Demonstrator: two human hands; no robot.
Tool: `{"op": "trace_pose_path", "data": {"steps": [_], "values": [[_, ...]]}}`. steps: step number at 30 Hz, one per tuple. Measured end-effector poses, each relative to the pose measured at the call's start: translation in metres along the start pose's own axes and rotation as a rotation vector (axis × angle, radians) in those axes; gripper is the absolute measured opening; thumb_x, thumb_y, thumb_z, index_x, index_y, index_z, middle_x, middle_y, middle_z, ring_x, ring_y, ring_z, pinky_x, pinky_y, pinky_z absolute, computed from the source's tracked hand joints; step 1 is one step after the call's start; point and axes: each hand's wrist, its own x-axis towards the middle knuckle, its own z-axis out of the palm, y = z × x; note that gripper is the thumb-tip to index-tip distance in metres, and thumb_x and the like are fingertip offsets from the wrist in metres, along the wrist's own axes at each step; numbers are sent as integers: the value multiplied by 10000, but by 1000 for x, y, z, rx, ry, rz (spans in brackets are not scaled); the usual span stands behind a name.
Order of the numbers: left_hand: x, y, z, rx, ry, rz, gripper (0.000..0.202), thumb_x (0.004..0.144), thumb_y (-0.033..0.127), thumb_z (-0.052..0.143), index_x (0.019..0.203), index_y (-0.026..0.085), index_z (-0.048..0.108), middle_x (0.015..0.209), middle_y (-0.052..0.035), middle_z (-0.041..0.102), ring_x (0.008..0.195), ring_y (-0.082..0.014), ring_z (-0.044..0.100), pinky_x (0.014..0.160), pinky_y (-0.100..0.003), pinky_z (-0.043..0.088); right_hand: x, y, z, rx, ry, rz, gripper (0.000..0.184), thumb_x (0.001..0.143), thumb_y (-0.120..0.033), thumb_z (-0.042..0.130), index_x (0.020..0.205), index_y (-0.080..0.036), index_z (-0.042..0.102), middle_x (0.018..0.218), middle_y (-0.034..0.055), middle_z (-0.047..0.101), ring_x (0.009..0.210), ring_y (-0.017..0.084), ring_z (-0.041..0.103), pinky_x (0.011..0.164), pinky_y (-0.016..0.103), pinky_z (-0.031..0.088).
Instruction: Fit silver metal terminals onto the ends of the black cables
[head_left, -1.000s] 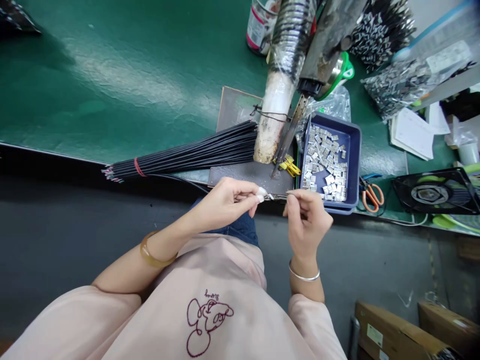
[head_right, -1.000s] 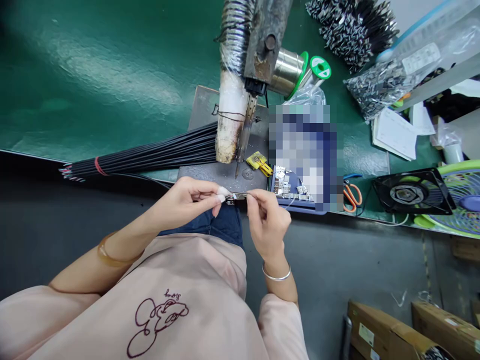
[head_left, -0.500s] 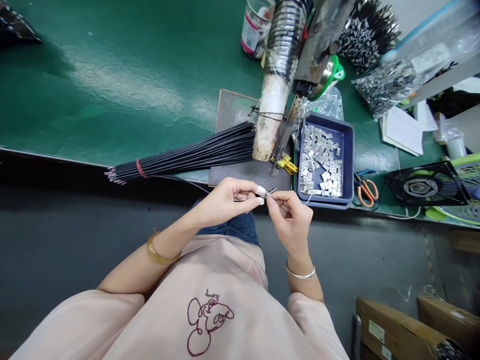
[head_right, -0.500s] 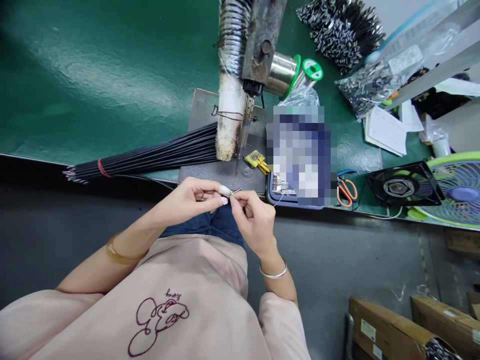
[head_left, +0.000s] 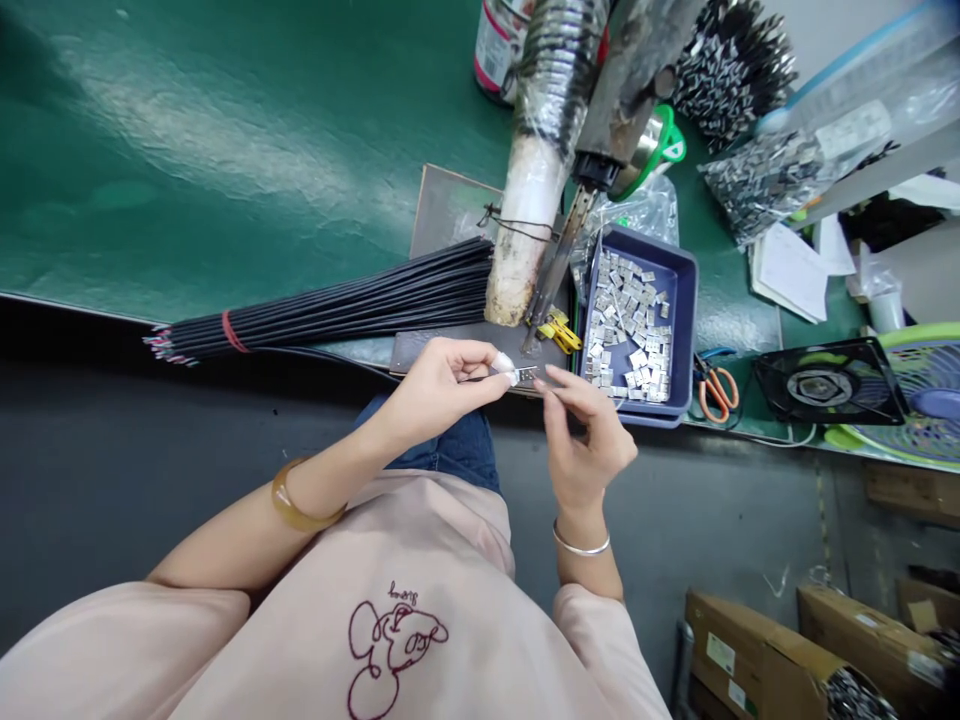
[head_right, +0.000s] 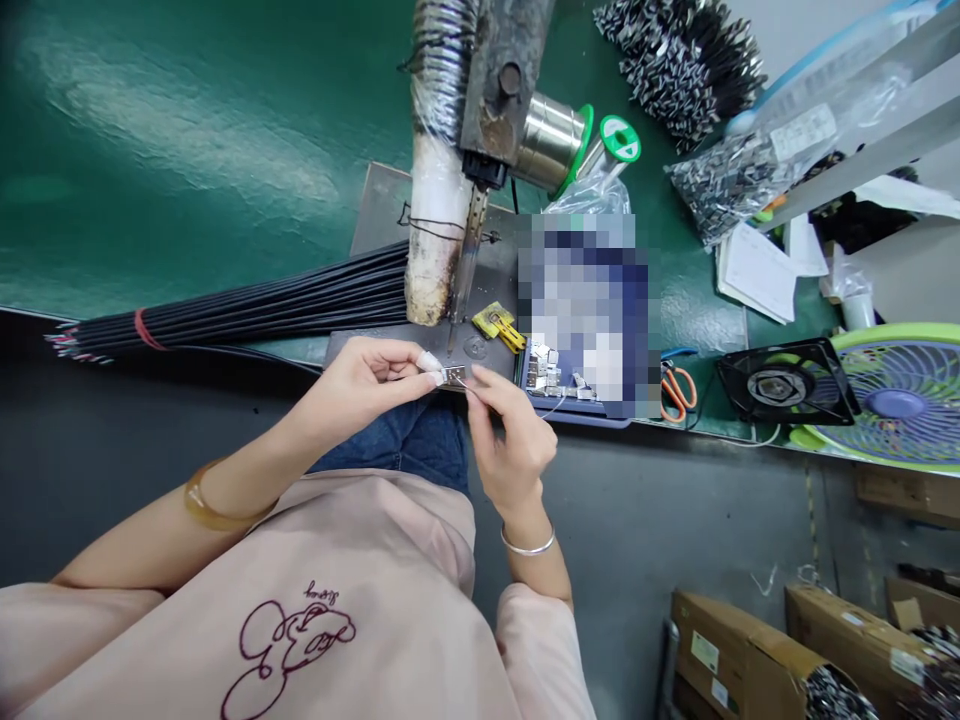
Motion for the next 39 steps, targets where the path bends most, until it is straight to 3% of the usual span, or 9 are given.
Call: {"op": "trace_pose_path", "data": {"steps": [3,10,17,23,30,39], "values": [[4,0,3,33,35,9,141,773,215,671,673,118,650,520,67,338,490,-49,278,488,-214,211,4,3,8,48,-76,18,86,891,-138,621,917,-221,619,1106,55,768,961,168,757,744,270,633],[11,6,8,-32,120,-62,85,710,197,677,695,121,642,500,64,416,477,-51,350,495,-196,277,11,6,15,180,-90,112,92,876,-128,626,879,-217,603,1165,62,754,938,162,763,768,274,643],[11,4,5,-74,119,-71,100,719,223,686,725,126,666,560,35,502,513,-63,417,497,-197,307,16,3,13,173,-85,52,158,856,-87,638,910,-236,633,1147,50,760,978,179,758,837,317,645],[10,8,4,3,65,-102,76,720,169,664,667,128,628,481,73,394,448,-46,355,460,-195,270,13,7,12,139,-124,47,119,863,-118,615,862,-232,585,1166,53,754,890,171,773,786,311,658],[11,9,4,-1,103,-64,93,744,211,653,719,123,638,494,69,413,458,-49,360,472,-196,271,18,4,11,111,-113,-12,135,861,-104,605,860,-237,588,1184,52,747,934,172,766,825,321,663],[9,9,5,57,25,-93,134,750,186,631,640,136,573,494,81,330,463,-42,295,468,-195,242,11,6,4,161,-160,-13,163,842,-77,615,888,-228,578,1214,72,730,1002,184,752,851,327,664]]}}
